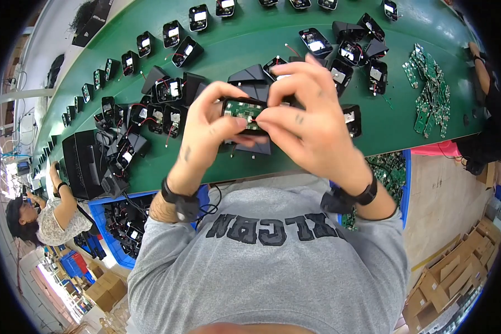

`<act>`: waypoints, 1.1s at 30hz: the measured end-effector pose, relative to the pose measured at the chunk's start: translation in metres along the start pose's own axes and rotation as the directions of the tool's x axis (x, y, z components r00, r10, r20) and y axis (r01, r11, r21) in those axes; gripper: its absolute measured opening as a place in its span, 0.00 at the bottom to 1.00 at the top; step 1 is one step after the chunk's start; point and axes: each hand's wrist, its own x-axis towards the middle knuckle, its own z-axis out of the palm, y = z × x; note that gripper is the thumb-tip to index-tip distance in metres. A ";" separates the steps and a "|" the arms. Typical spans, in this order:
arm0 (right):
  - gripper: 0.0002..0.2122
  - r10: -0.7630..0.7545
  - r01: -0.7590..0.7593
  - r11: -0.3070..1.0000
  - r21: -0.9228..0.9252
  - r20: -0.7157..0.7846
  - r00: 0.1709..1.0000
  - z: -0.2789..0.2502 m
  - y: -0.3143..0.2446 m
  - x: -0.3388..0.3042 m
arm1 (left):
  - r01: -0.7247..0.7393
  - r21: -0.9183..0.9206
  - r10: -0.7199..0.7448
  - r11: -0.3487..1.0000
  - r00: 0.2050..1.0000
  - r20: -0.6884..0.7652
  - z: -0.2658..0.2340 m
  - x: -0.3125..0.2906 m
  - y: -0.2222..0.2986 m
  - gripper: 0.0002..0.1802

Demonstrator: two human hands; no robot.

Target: Assembling circuit boards into black plastic housings on a production line.

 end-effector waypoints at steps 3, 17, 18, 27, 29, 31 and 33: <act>0.06 0.498 -0.499 0.816 0.290 0.083 0.863 0.015 -0.006 -0.015 | -0.344 0.338 0.406 0.876 0.904 -0.133 0.010 -0.004 -0.020 0.20; 0.15 0.419 -0.359 0.763 0.538 0.011 0.908 0.038 -0.007 -0.017 | -0.542 0.319 0.616 0.777 0.759 -0.212 0.003 0.006 -0.031 0.23; 0.18 0.447 -0.428 0.704 0.567 0.115 0.887 0.038 -0.007 -0.016 | -0.543 0.364 0.629 0.757 0.756 -0.181 -0.001 0.006 -0.024 0.23; 0.14 0.737 -0.635 0.656 0.409 -0.528 0.421 -0.073 0.070 -0.106 | 0.187 0.971 0.833 -0.149 0.553 0.021 -0.226 0.031 0.149 0.24; 0.13 0.789 -0.684 0.570 0.454 -0.535 0.302 -0.104 0.089 -0.150 | 0.233 0.962 0.746 -0.145 0.664 -0.048 -0.292 0.042 0.175 0.26; 0.13 0.773 -0.706 0.575 0.413 -0.557 0.304 -0.122 0.096 -0.182 | 0.166 0.944 0.502 -0.285 0.865 -0.001 -0.341 0.046 0.200 0.25; 0.13 0.776 -0.800 0.518 0.302 -0.559 0.291 -0.136 0.093 -0.202 | 0.162 0.944 0.394 -0.287 0.918 -0.038 -0.353 0.061 0.200 0.24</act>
